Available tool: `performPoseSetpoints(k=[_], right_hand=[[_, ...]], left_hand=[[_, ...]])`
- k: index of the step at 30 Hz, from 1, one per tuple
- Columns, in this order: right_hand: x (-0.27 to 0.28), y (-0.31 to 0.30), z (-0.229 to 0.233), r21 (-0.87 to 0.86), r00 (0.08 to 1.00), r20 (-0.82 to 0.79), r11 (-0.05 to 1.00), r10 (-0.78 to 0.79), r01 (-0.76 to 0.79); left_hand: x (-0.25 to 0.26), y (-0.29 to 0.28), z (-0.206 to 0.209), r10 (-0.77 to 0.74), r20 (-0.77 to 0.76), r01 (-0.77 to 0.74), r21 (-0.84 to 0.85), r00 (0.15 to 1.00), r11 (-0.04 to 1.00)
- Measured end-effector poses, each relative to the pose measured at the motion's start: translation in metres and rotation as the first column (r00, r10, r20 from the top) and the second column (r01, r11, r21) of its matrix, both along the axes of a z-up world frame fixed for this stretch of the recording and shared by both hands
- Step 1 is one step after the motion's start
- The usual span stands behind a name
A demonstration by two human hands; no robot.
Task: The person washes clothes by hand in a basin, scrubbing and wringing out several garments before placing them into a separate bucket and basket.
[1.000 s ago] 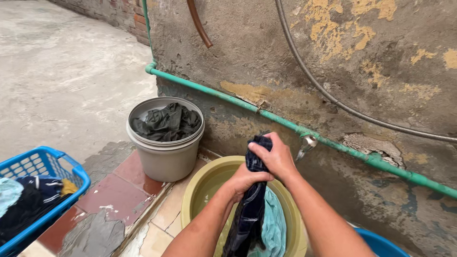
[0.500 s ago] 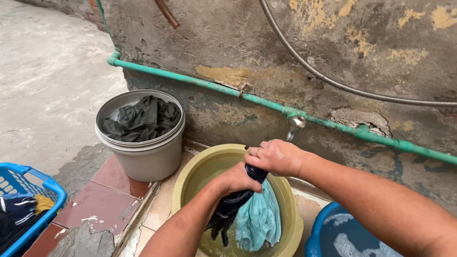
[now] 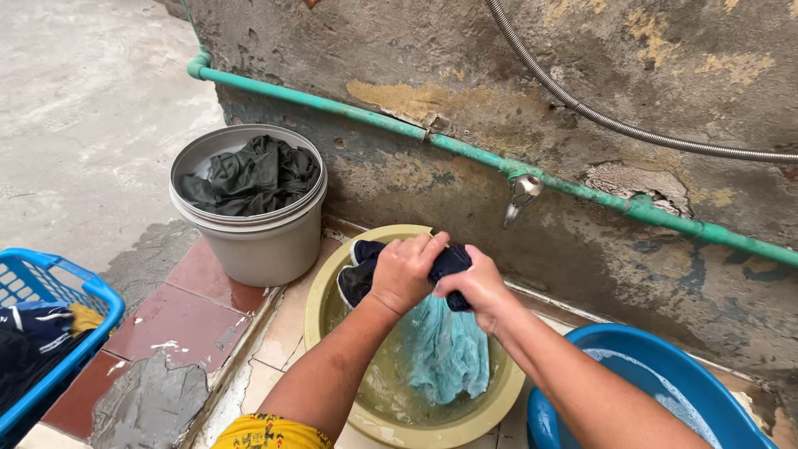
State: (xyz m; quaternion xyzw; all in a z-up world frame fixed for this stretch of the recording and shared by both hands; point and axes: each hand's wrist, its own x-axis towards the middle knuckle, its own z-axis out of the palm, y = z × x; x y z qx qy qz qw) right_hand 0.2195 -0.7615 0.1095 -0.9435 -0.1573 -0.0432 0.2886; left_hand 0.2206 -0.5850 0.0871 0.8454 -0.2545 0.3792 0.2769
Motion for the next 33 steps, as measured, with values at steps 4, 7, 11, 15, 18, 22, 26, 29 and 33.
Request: performPoseSetpoints(k=[4, 7, 11, 15, 18, 22, 26, 29, 33], right_hand=[[-0.014, -0.008, 0.052, 0.266, 0.980, 0.199, 0.963, -0.014, -0.040], [-0.035, -0.007, 0.078, 0.253, 0.845, 0.535, 0.951, 0.016, -0.179], [-0.025, -0.007, 0.114, -0.703, 0.376, 0.633, 0.706, 0.676, -0.086], [0.018, 0.002, 0.145, -0.846, -0.001, 0.517, 0.510, 0.856, -0.157], [0.030, -0.001, 0.158, -0.914, 0.014, 0.327, 0.320, 0.945, -0.250], [0.036, -0.013, 0.153, -0.967, 0.407, 0.061, 0.155, 0.911, -0.202], [0.040, -0.030, 0.108, -0.921, 0.669, 0.138, 0.343, 0.730, -0.184], [0.031, -0.033, 0.056, -0.637, 0.955, -0.165, 0.713, 0.245, -0.293], [-0.020, -0.019, -0.014, 0.117, 0.751, -0.660, 0.987, -0.002, 0.106]], left_hand=[[0.014, -0.003, 0.014, -0.034, -0.193, -0.067, -0.494, 0.981, 0.867], [0.038, 0.016, 0.009, -0.344, -0.349, -0.013, -0.717, 0.872, 0.697], [0.051, 0.026, -0.011, -0.779, -0.350, 0.073, -0.891, 0.521, 0.449], [0.047, 0.008, -0.005, -0.891, -0.363, 0.073, -0.931, -0.272, 0.357], [0.023, -0.002, 0.006, -0.844, -0.355, 0.078, -0.932, -0.401, 0.355], [0.004, -0.011, 0.008, -0.858, -0.509, 0.174, -0.853, -0.071, 0.491], [-0.001, -0.020, -0.015, -0.528, -0.307, 0.353, -0.475, 0.792, 0.806], [-0.005, -0.020, -0.028, -0.008, -0.588, -0.012, -0.030, 0.809, 0.999], [0.014, 0.004, -0.040, -0.011, -0.172, 0.063, 0.300, 0.985, 0.952]])
